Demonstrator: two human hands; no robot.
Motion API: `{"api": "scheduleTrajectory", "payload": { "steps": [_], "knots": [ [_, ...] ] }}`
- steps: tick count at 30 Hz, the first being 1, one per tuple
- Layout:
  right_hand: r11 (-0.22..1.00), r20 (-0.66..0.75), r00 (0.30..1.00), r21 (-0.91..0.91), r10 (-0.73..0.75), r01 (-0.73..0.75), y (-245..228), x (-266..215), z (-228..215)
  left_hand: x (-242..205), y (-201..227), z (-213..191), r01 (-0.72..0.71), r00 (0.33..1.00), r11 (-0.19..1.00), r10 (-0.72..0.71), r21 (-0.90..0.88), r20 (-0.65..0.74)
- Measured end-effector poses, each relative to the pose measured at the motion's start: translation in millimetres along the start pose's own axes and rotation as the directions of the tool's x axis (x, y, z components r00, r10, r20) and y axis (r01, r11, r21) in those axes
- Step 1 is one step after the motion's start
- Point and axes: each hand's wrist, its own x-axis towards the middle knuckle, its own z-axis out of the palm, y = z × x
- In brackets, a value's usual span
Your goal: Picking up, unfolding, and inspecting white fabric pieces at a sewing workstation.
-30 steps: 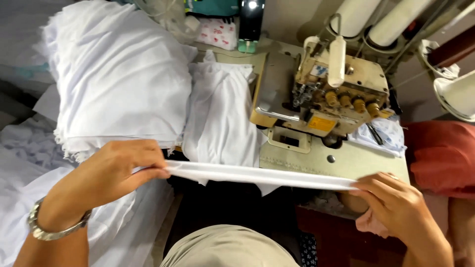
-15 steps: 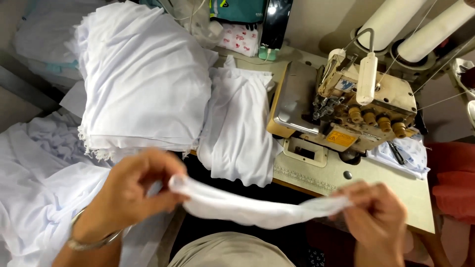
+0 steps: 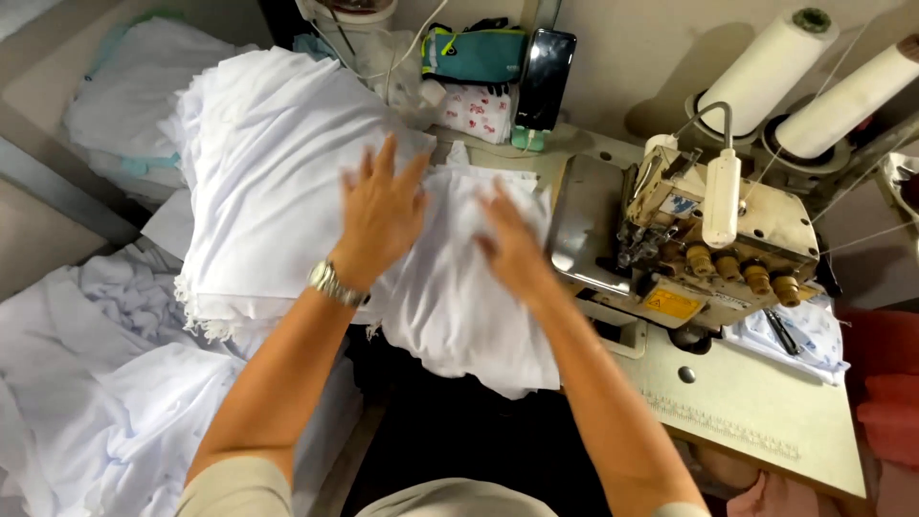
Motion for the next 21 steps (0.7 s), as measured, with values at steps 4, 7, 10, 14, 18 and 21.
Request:
{"api": "scheduleTrajectory", "payload": {
  "steps": [4,7,10,14,18,21],
  "knots": [
    [0.943,0.388,0.885,-0.299,0.259,-0.145,-0.1,-33.6,48.0,-38.2,-38.1,-10.3,0.077,0.986,0.946,-0.12,0.316,0.12],
    [0.884,0.395,0.879,-0.463,0.266,-0.059,20.2,-36.6,87.0,-40.5,-68.8,-18.2,0.082,0.989,0.942,-0.117,0.324,0.09],
    [0.866,0.387,0.869,-0.492,0.308,-0.088,19.2,-25.8,107.2,-30.2,-94.7,-13.1,0.001,1.0,0.957,-0.003,0.289,0.009],
    [0.883,0.31,0.917,-0.46,0.251,-0.086,25.9,-24.7,119.6,-16.7,-120.4,-15.1,0.064,0.984,0.975,-0.097,0.212,0.15],
    [0.989,-0.087,0.986,0.014,0.145,-0.144,50.4,-48.5,126.7,-25.5,-142.8,-3.7,-0.022,1.0,0.988,0.02,0.152,0.017],
    [0.984,-0.191,0.971,0.124,0.147,-0.125,26.9,-52.6,113.2,-35.3,-141.1,11.3,-0.095,0.988,0.981,0.114,0.171,-0.107]
  ]
}}
